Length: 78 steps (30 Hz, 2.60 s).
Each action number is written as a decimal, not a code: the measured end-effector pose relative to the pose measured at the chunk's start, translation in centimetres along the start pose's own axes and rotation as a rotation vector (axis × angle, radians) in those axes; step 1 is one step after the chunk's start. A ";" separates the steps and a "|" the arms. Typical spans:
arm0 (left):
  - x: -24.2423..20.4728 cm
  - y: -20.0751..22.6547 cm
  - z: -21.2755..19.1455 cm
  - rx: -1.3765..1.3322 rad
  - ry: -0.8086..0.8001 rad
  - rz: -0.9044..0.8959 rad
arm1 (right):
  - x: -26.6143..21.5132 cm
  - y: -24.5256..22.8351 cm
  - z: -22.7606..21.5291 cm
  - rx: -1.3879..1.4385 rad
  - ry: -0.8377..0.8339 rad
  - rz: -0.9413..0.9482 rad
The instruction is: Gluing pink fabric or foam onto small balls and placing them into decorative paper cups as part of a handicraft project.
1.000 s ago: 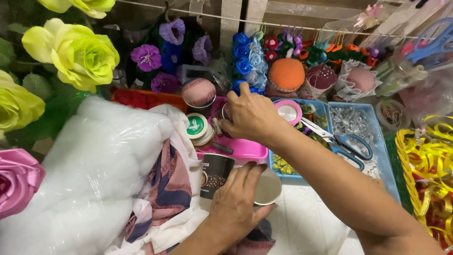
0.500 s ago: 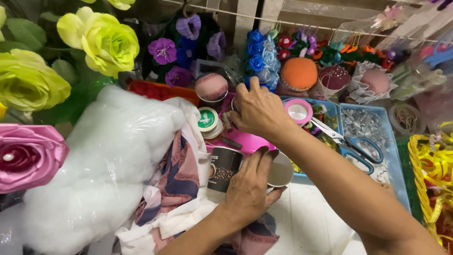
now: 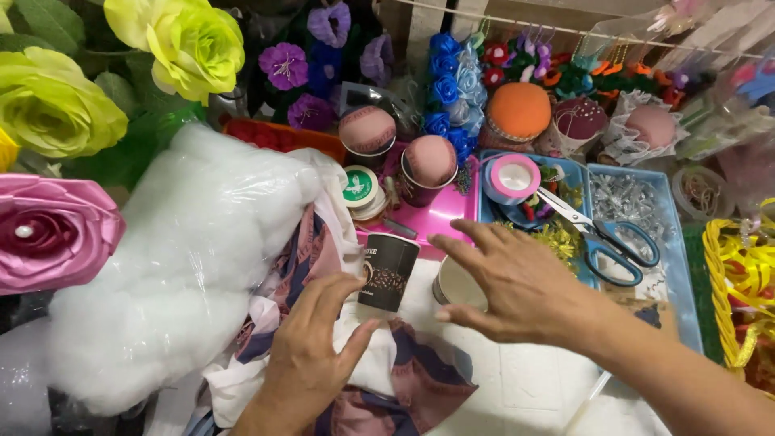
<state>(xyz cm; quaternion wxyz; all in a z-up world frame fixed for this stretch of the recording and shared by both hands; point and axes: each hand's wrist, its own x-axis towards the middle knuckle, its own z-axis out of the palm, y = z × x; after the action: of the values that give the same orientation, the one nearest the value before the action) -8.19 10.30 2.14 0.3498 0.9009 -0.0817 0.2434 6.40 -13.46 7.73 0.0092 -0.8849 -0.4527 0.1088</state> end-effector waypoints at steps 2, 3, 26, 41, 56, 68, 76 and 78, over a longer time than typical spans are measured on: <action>-1.6 -1.2 0.6 0.002 -0.038 -0.046 | -0.6 0.4 2.5 -0.015 0.004 -0.004; -2.4 -1.7 0.9 0.004 -0.076 -0.093 | -0.9 0.6 3.7 -0.028 0.007 -0.009; 6.3 -1.0 7.0 -0.159 -0.071 0.059 | -4.4 0.4 4.6 0.128 0.125 0.042; 9.0 -2.0 15.9 0.078 0.139 0.163 | -5.8 0.7 4.6 0.092 0.132 0.073; 10.1 -1.6 9.4 0.056 -0.003 0.099 | -2.9 0.0 5.3 -0.020 0.222 0.035; 17.2 -9.0 8.7 0.042 0.100 -0.291 | 8.5 1.7 -0.9 -0.084 0.598 0.117; 18.4 -11.4 10.0 0.093 -0.020 -0.367 | 13.7 3.5 1.9 -0.079 0.401 0.278; 18.1 -11.2 9.8 0.069 0.016 -0.339 | 13.9 3.5 2.0 -0.026 0.377 0.281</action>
<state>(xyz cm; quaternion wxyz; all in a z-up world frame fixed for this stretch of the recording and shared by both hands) 14.82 12.50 -1.76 0.3552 0.9114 0.0826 0.1908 16.66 -4.57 2.79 0.0671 -0.9440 -0.3168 -0.0637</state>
